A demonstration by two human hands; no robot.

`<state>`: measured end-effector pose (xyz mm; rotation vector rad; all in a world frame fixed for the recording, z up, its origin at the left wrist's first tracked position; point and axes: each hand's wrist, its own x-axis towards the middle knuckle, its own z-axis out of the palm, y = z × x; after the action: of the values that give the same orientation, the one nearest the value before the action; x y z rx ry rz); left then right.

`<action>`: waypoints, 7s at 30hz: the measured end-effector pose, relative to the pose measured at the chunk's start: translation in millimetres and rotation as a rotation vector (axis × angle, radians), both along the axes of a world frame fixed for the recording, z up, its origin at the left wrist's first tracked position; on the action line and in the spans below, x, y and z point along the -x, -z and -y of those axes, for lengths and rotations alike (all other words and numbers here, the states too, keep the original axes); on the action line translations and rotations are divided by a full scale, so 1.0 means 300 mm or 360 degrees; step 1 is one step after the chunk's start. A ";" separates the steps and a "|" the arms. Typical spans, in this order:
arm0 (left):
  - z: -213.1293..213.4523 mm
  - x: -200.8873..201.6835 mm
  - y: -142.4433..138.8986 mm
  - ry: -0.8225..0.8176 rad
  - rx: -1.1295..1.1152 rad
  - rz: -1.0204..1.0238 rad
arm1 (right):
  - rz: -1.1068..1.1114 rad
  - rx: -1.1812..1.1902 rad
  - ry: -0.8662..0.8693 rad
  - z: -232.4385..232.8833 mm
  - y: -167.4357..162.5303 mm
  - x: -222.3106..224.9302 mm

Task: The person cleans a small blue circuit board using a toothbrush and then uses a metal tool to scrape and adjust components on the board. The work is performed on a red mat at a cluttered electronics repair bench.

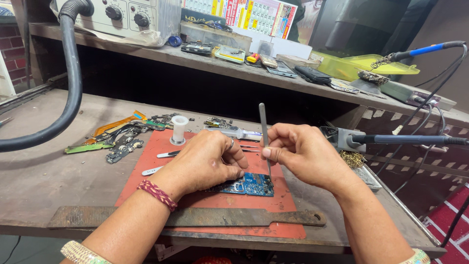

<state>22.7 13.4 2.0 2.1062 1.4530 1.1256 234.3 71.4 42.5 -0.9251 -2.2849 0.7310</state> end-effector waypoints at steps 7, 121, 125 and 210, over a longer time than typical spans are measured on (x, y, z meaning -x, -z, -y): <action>0.004 0.001 -0.005 -0.0009 0.0017 -0.0027 | -0.0040 0.0056 -0.0083 0.011 -0.009 0.000; -0.050 0.032 0.035 -0.0368 -0.0135 0.0255 | -0.0009 -0.0124 -0.0315 0.044 -0.014 0.162; -0.047 0.031 0.035 -0.0361 -0.0118 0.0276 | 0.0033 -0.0135 -0.0259 0.052 -0.011 0.157; -0.061 0.073 0.008 -0.0674 0.0046 0.0839 | -0.0136 0.0060 -0.0451 0.116 -0.011 0.229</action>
<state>0.9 31.8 -0.5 1.3493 1.6521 1.6421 165.5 36.7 45.7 -0.5789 -2.3584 0.9172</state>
